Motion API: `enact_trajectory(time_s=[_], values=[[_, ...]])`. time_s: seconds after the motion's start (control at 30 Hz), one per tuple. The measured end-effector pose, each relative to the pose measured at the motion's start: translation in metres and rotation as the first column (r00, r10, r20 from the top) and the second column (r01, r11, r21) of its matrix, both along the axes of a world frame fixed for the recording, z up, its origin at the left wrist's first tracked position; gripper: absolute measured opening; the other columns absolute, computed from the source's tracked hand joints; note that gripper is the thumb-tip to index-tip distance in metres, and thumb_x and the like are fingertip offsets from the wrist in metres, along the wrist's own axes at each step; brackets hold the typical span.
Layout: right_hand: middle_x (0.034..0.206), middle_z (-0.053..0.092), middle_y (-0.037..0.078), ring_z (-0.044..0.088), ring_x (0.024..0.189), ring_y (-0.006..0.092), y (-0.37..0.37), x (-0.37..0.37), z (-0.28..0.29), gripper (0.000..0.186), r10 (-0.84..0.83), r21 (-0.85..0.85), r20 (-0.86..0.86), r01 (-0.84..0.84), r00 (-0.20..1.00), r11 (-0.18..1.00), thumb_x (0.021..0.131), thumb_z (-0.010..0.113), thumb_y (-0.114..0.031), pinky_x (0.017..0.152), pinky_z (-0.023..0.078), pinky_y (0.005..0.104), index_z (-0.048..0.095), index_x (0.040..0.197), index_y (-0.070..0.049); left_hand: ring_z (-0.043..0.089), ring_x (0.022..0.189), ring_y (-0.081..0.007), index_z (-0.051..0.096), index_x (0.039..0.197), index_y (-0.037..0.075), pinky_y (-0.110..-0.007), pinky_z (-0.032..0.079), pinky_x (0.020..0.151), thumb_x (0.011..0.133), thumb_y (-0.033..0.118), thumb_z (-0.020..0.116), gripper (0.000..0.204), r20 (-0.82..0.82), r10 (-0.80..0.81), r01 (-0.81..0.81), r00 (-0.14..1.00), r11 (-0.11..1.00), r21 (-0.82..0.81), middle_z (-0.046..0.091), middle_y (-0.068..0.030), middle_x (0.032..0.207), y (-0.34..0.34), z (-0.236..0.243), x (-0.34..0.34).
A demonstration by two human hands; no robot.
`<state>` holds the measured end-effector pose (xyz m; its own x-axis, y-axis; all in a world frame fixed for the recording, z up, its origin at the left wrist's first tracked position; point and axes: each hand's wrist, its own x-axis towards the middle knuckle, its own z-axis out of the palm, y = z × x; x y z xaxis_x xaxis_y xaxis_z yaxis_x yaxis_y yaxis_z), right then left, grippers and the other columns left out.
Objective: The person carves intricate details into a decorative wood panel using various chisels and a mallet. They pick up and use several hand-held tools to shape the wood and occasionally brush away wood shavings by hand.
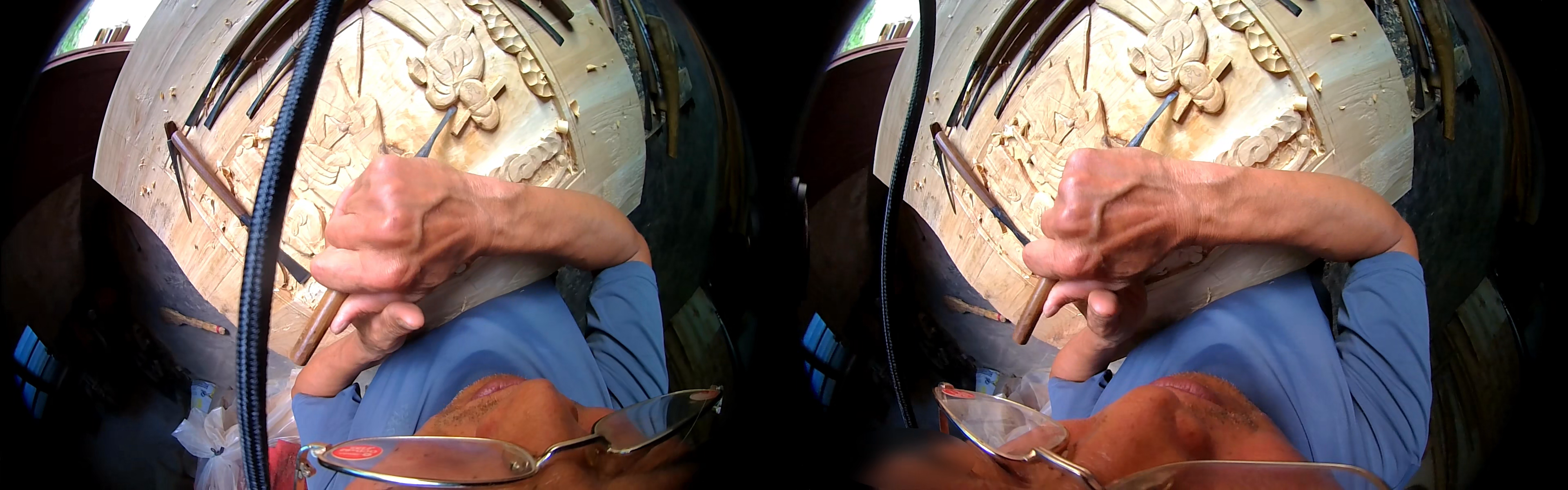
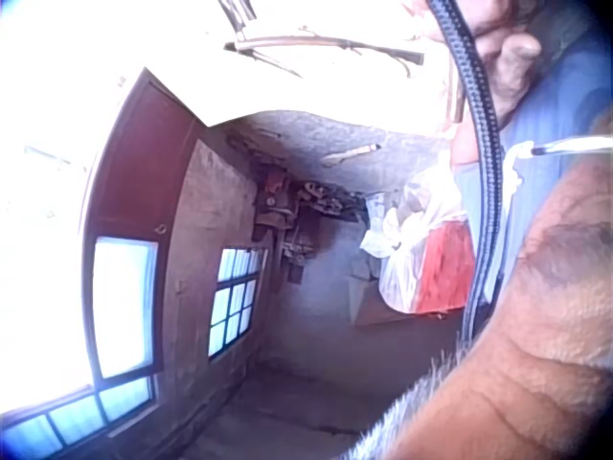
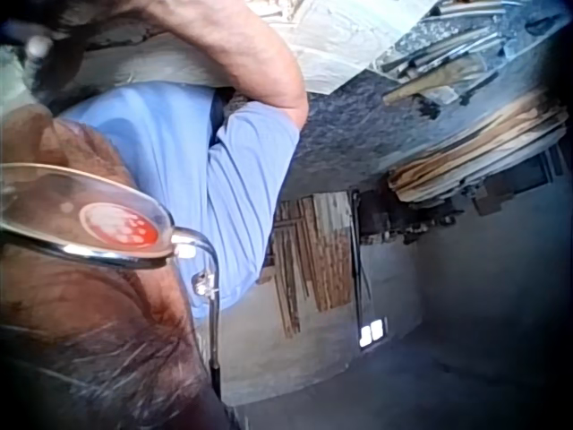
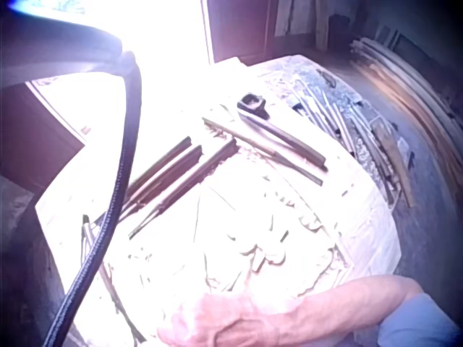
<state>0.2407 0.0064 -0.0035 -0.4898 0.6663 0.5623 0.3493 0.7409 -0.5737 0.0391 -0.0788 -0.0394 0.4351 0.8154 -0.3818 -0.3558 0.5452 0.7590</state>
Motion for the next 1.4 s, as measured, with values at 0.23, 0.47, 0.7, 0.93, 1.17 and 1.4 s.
enact_trajectory(time_s=[0.23, 0.47, 0.7, 0.93, 1.17, 1.4], values=[[0.066, 0.052, 0.001, 0.066, 0.057, 0.0241, 0.002, -0.002, -0.011, 0.043, -0.025, -0.055, 0.105, 0.031, 0.994, 0.998, 0.095, 0.074, -0.053, 0.047, 0.052, 0.0382, 0.059, 0.084, -0.014, 0.032, 0.163, -0.0232, 0.043, 0.162, 0.028, -0.048, 0.025, 0.135, 0.096, 0.053, 0.082, 0.080, 0.037, 0.021, -0.021, 0.999, 1.000, -0.011, 0.039, 0.0030, 0.170, 0.003, -0.005, 0.002], [0.067, 0.053, 0.002, 0.066, 0.057, 0.0217, 0.003, -0.004, -0.021, 0.046, -0.042, -0.034, 0.075, 0.045, 0.996, 0.998, 0.099, 0.071, -0.054, 0.047, 0.052, 0.0376, 0.058, 0.082, -0.013, 0.034, 0.162, -0.0233, 0.045, 0.163, 0.028, -0.046, 0.025, 0.135, 0.097, 0.051, 0.081, 0.079, 0.081, 0.011, -0.010, 0.997, 1.000, -0.008, 0.041, 0.0012, 0.168, 0.004, -0.015, -0.005], [0.070, 0.049, 0.000, 0.059, 0.057, 0.0165, -0.013, -0.014, -0.010, 0.043, -0.158, 0.215, 0.030, 0.148, 0.987, 0.965, 0.091, 0.078, -0.047, 0.047, 0.047, 0.0331, 0.055, 0.079, -0.013, 0.035, 0.161, -0.0234, 0.043, 0.163, 0.027, -0.046, 0.026, 0.135, 0.097, 0.051, 0.080, 0.080, -0.011, -0.068, 0.068, 0.998, 0.997, -0.023, 0.042, -0.0003, 0.167, 0.010, -0.001, 0.000], [0.069, 0.057, 0.007, 0.067, 0.060, 0.0242, -0.010, -0.016, -0.020, 0.045, -0.084, 0.075, 0.001, 0.084, 0.996, 0.994, 0.095, 0.073, -0.051, 0.057, 0.060, 0.0371, 0.059, 0.081, -0.010, 0.035, 0.161, -0.0235, 0.042, 0.163, 0.026, -0.047, 0.026, 0.135, 0.098, 0.052, 0.079, 0.080, 0.012, -0.097, 0.098, 0.995, 0.994, -0.047, 0.042, -0.0008, 0.167, -0.002, 0.001, -0.006], [0.064, 0.054, 0.004, 0.068, 0.056, 0.0260, -0.008, -0.004, -0.012, 0.052, -0.087, 0.066, 0.054, 0.084, 0.995, 0.994, 0.095, 0.071, -0.059, 0.064, 0.065, 0.0391, 0.059, 0.079, -0.011, 0.036, 0.161, -0.0236, 0.041, 0.164, 0.026, -0.047, 0.027, 0.134, 0.098, 0.052, 0.079, 0.080, 0.051, -0.129, 0.133, 0.990, 0.988, -0.077, 0.042, -0.0013, 0.168, -0.003, -0.002, 0.002], [0.078, 0.058, 0.005, 0.063, 0.056, 0.0173, -0.003, -0.002, -0.016, 0.050, -0.054, 0.036, 0.095, 0.050, 0.994, 0.998, 0.099, 0.068, -0.057, 0.047, 0.052, 0.0315, 0.059, 0.082, -0.011, 0.036, 0.161, -0.0238, 0.041, 0.164, 0.025, -0.048, 0.027, 0.134, 0.099, 0.052, 0.078, 0.079, 0.046, -0.084, 0.086, 0.995, 0.994, -0.061, 0.041, -0.0018, 0.168, 0.003, -0.004, 0.002]])
